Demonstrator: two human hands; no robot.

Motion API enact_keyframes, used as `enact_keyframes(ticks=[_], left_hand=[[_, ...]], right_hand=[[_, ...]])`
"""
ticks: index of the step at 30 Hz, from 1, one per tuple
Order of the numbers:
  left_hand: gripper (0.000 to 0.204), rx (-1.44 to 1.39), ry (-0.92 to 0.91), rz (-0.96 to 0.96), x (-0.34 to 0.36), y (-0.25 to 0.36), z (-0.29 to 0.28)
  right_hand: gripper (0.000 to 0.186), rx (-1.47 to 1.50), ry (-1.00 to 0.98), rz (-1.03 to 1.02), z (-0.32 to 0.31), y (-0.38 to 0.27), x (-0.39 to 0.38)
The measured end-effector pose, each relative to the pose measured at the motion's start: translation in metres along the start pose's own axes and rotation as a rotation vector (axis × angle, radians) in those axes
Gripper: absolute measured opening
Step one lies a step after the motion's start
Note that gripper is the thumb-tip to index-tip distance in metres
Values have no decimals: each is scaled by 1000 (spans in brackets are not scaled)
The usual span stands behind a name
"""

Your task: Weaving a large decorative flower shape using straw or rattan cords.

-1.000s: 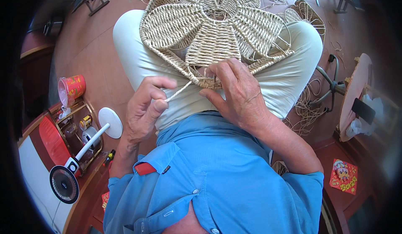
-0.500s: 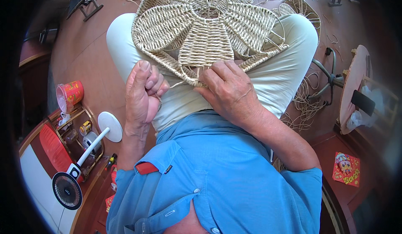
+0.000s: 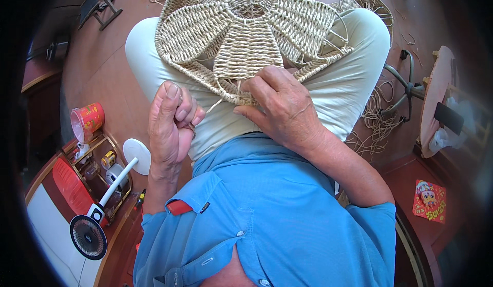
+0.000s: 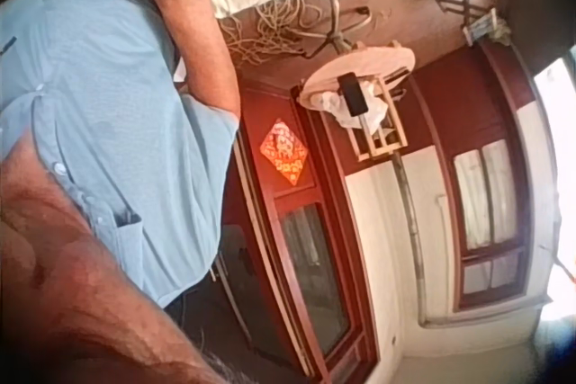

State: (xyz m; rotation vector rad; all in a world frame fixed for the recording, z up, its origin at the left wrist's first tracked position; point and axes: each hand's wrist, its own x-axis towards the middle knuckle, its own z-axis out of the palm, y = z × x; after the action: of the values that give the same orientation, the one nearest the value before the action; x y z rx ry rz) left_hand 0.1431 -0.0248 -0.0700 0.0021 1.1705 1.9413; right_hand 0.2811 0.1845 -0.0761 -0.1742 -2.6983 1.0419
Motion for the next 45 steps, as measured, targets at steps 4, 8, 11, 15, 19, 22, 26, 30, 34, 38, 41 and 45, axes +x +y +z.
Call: enact_keyframes(ticks=[4,8,11,15,19,22,26,30,34,38,41,45], left_hand=[[27,10,-1,-9,-1,2,5],[27,-24,50,-46,-11,6,18],[28,-34,93,-82,-23,3,29],[28,-55,129,-118,-23,-1,31],[28,-72,114,-102,-22,-1,29],[28,-59,114,-107,-23,0,29],[29,-37,105,-105,-24,1,32],[29,-45,94,-102,-24,1,31],[29,-59,81,-99,-25,2,29],[28,-62,82,-84,-27,1,30],[27,-70,81,-72,-26,0,31],[26,-95,99,-76,-25,1,30]], right_hand=[[35,-41,-23,-59,1,1,1],[32,-56,-1,-60,1,0,-1],[33,-54,-35,-78,0,1,-5],[35,-14,19,-65,1,5,-7],[39,107,49,26,1,9,-10],[43,48,46,-36,-1,10,-12],[42,42,72,-70,-2,9,-11],[41,-3,61,-82,0,5,-13],[43,78,170,-40,7,5,-17],[38,79,169,-72,15,5,-19],[36,78,206,-98,12,2,-19],[41,-108,199,-69,-13,0,-27]])
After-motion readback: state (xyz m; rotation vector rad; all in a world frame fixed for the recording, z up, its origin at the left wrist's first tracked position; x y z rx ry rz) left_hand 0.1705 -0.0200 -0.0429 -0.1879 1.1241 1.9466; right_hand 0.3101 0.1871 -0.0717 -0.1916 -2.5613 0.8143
